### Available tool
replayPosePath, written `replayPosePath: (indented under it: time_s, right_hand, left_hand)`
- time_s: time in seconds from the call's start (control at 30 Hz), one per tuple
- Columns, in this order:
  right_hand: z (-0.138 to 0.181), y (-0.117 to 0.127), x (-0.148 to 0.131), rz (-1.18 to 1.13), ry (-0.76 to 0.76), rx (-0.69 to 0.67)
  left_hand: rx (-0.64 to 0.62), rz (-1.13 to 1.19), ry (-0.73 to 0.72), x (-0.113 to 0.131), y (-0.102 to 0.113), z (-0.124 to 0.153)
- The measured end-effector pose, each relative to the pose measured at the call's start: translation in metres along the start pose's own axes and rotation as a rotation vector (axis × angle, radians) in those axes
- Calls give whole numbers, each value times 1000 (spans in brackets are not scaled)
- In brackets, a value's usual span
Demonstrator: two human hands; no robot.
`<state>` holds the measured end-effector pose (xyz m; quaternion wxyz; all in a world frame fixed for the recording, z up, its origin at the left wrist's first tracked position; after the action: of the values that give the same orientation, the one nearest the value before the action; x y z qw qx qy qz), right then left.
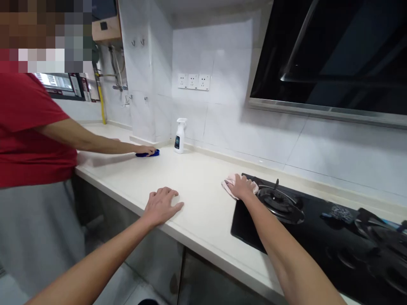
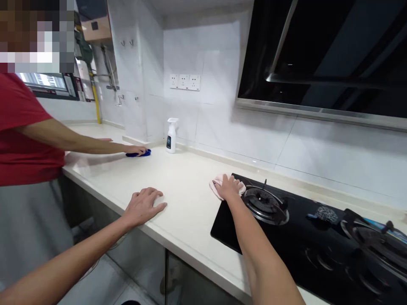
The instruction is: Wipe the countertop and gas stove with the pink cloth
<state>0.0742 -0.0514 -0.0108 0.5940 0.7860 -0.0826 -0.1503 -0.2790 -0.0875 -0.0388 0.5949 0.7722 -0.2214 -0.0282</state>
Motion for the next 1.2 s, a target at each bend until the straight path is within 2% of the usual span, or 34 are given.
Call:
replayPosePath:
  time_s: [0.1,0.2,0.33,0.47,0.6,0.8,0.93,1.0,1.13,1.2]
  right_hand:
    - [-20,-15,7,25,-56,-89]
    - [-32,-15,12,41,-49,-147]
    - [-23,-12,11,77,-58,-130]
    - [10,-8,1,81,-10,-111]
    - [55,0,-8,36,116,-114]
    - [136,20,7,-67,368,-113]
    - [173,32,46,-185,480,-47]
    - [182,38,81,-223,435,10]
    - [200,47,171,-179,245,67]
    - [216,46,208,-152,220,87]
  left_hand:
    - [10,2,3,1,0,0]
    - [6,9,8,2,0,0]
    - [-6,13,7,3,3,-1]
    - [-14,12,16,4,4,-1]
    - [-28,-16,20,3,4,-2]
    - [-72,-43,35,2,7,-5]
    - [-115,-62,53,-2,6,-10]
    - [-128,-64,56,-4,4,-13]
    - [-135,-50,61,-11,2,-20]
    - [-158,-39,78,-15,1,-24]
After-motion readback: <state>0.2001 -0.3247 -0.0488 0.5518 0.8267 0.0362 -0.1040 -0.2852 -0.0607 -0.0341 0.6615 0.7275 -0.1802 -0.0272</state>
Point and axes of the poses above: each hand's wrist, its own z-axis away from the middle knuckle, its own y-axis out of the back of the hand, x = y × z, the point moved 1 cm from there along -z, towards the middle knuckle
